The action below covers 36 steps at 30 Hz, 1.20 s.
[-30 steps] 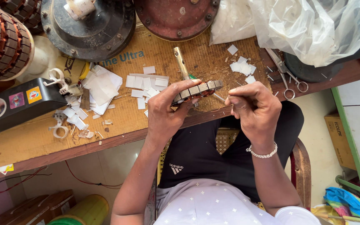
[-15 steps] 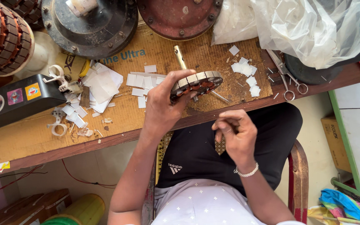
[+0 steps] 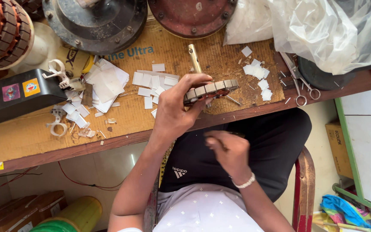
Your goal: The person inserts small white insulating pieces into the slots of a circular motor stator. They use a green screwdriver to press the pieces into place and scissors to trim the material. The person repeats this process for multiple slots around the stator.
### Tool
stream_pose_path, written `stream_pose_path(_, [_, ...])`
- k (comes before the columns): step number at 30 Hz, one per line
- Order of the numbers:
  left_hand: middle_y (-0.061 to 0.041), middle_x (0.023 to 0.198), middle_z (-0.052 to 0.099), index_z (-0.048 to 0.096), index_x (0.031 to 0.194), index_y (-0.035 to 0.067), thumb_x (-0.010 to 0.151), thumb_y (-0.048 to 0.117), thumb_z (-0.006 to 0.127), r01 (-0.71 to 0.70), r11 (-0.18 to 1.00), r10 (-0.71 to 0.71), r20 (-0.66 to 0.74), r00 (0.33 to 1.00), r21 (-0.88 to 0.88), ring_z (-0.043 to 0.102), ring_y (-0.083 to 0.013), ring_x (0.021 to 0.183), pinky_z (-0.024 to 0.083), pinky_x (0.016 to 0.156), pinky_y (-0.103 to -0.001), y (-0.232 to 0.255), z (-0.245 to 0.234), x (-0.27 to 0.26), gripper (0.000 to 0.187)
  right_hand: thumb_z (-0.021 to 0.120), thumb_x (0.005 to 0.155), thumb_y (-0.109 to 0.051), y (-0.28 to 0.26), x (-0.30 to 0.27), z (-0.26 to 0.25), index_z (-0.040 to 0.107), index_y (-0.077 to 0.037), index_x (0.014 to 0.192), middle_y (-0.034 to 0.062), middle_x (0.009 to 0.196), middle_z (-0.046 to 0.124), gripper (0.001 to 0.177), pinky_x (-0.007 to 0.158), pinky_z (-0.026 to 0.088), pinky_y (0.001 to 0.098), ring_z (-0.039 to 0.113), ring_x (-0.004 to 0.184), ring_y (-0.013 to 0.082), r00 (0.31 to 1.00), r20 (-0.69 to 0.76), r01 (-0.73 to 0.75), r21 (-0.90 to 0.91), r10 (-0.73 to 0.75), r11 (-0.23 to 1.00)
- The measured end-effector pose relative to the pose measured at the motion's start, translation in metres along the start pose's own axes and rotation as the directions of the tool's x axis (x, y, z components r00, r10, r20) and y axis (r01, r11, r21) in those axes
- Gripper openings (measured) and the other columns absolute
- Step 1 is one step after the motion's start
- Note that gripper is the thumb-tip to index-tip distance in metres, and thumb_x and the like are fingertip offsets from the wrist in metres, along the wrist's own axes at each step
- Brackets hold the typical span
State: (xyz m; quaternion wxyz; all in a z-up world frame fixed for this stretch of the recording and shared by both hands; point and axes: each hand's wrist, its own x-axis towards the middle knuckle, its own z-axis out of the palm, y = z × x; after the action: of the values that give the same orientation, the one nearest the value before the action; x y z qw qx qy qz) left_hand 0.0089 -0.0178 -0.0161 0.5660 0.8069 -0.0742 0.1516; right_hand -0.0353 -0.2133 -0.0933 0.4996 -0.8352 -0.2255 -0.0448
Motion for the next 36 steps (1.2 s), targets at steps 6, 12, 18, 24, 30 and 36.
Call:
stream_pose_path(6, [-0.009, 0.129, 0.072, 0.063, 0.135, 0.012, 0.087, -0.002, 0.078, 0.002, 0.999, -0.001, 0.016, 1.0, -0.055, 0.077, -0.0212, 0.111, 0.063, 0.088, -0.03, -0.001, -0.006, 0.002, 0.053, 0.064, 0.112, -0.042, -0.003, 0.04, -0.065, 0.069, -0.002, 0.106, 0.0102, 0.106, 0.072, 0.041, 0.083, 0.056, 0.0237, 0.07, 0.093, 0.0135, 0.951, -0.303, 0.075, 0.054, -0.055, 0.996])
stream_pose_path(12, [-0.008, 0.124, 0.075, 0.067, 0.131, 0.013, 0.088, -0.002, 0.078, -0.001, 1.0, 0.001, -0.003, 1.0, -0.009, 0.076, -0.0202, 0.112, 0.062, 0.09, -0.03, 0.012, 0.002, -0.005, 0.047, 0.079, 0.098, -0.016, -0.021, 0.081, -0.082, 0.069, -0.005, 0.114, 0.0125, 0.131, 0.066, 0.021, 0.107, 0.056, 0.0376, 0.067, 0.122, 0.0291, 0.964, -0.131, 0.245, 0.083, -0.233, 0.966])
stream_pose_path(18, [-0.005, 0.115, 0.077, 0.071, 0.125, 0.012, 0.086, -0.01, 0.072, 0.13, 0.985, -0.141, -0.091, 0.986, -0.114, 0.078, -0.018, 0.106, 0.063, 0.09, -0.03, 0.012, 0.01, -0.005, 0.044, 0.077, 0.097, -0.004, -0.005, 0.107, -0.038, 0.069, -0.007, 0.116, 0.0145, 0.136, 0.061, 0.022, 0.111, 0.059, 0.0452, 0.063, 0.133, 0.0353, 0.835, -0.08, 0.539, -0.075, -0.544, 0.839])
stream_pose_path(24, [-0.007, 0.127, 0.072, 0.07, 0.122, 0.007, 0.083, -0.013, 0.072, 0.036, 0.989, -0.056, -0.144, 0.988, -0.141, 0.072, -0.0214, 0.12, 0.062, 0.1, -0.032, 0.012, 0.01, 0.001, 0.044, 0.068, 0.095, 0.011, -0.005, 0.11, -0.023, 0.07, -0.007, 0.111, 0.0149, 0.136, 0.063, 0.024, 0.107, 0.057, 0.0443, 0.064, 0.129, 0.0365, 0.832, -0.136, 0.522, -0.134, -0.537, 0.843])
stream_pose_path(30, [-0.006, 0.129, 0.072, 0.071, 0.121, 0.008, 0.083, -0.015, 0.067, 0.091, 0.984, -0.106, -0.091, 0.99, -0.153, 0.073, -0.0205, 0.12, 0.063, 0.101, -0.031, 0.013, 0.009, 0.002, 0.044, 0.06, 0.091, 0.017, -0.021, 0.114, -0.017, 0.059, -0.005, 0.09, 0.0155, 0.141, 0.065, 0.022, 0.1, 0.057, 0.0365, 0.062, 0.123, 0.029, 0.92, -0.174, 0.371, 0.09, -0.352, 0.924])
stream_pose_path(36, [-0.007, 0.133, 0.071, 0.071, 0.119, 0.006, 0.084, -0.015, 0.068, 0.079, 0.983, -0.09, -0.06, 0.994, -0.165, 0.071, -0.0226, 0.126, 0.061, 0.105, -0.033, 0.009, 0.003, 0.006, 0.041, 0.062, 0.084, 0.019, -0.029, 0.116, -0.006, 0.054, -0.005, 0.082, 0.0154, 0.142, 0.066, 0.025, 0.114, 0.045, 0.0393, 0.055, 0.131, 0.0282, 0.947, -0.209, 0.273, 0.131, -0.243, 0.953])
